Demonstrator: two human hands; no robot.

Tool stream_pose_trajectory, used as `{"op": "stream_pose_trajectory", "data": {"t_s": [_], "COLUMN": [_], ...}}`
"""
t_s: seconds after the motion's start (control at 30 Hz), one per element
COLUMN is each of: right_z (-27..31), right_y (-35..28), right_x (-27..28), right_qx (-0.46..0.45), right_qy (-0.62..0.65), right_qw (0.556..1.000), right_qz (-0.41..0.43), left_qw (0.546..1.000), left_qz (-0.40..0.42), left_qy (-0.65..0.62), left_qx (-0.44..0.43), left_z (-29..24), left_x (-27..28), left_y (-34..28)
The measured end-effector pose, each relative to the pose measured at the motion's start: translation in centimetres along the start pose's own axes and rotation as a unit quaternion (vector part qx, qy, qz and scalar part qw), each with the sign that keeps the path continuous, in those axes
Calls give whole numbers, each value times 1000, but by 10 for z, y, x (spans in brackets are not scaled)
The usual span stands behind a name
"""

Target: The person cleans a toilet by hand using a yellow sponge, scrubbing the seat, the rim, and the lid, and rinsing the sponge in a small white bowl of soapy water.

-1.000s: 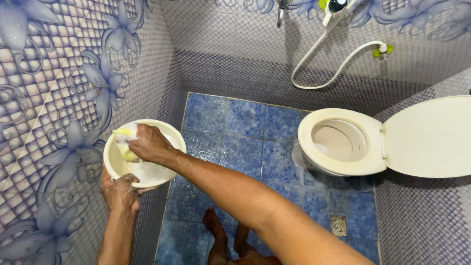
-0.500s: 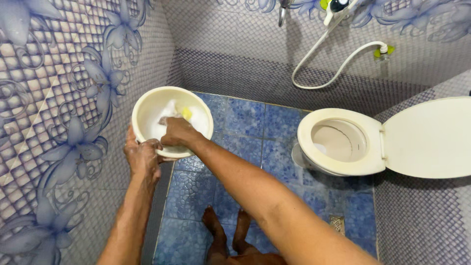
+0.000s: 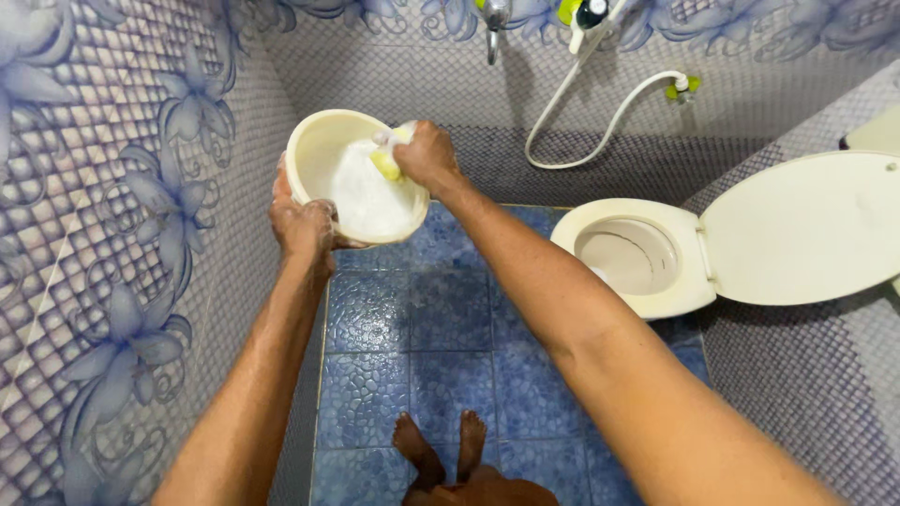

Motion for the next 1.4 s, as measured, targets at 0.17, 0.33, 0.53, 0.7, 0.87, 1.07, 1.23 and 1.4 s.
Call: {"op": "stream_pose_trajectory", "data": {"t_s": [0.17,0.33,0.53,0.7,0.87,1.07,1.23,1.4], "right_z": [-1,-69,-134,-198,-216,-169,-174,-186], "right_y": [0,9,-18,8,43,56,44,19], "right_x": [36,24,24,-12,49,135,154,153], "right_qx": [-109,-34,29,-62,-214,-178,-79,116], "right_qy": [201,346,-18,-11,272,188,100,-52], "right_qw": [968,933,996,996,938,959,987,983], "right_qz": [99,92,85,64,7,-114,-96,-135], "left_qw": [989,987,983,953,929,962,971,955], "left_qz": [87,142,169,166,121,213,236,273], "left_qy": [14,14,67,169,270,103,29,86], "left_qx": [-123,-70,-36,-191,-224,-133,29,81], "left_z": [8,19,27,57,77,86,83,89], "left_x": [-39,-76,-121,-170,-219,-273,-283,-287], "left_y": [27,27,1,-3,32,49,58,57]}}
Point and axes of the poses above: each hand's wrist, its own y-axis towards the middle knuckle, its own x-axis out of the back of the hand, z = x × y, the point moved 1 cm from there along y, towards the middle knuckle, and after that the axes turned 1 degree about -z, right-handed, at the moved point
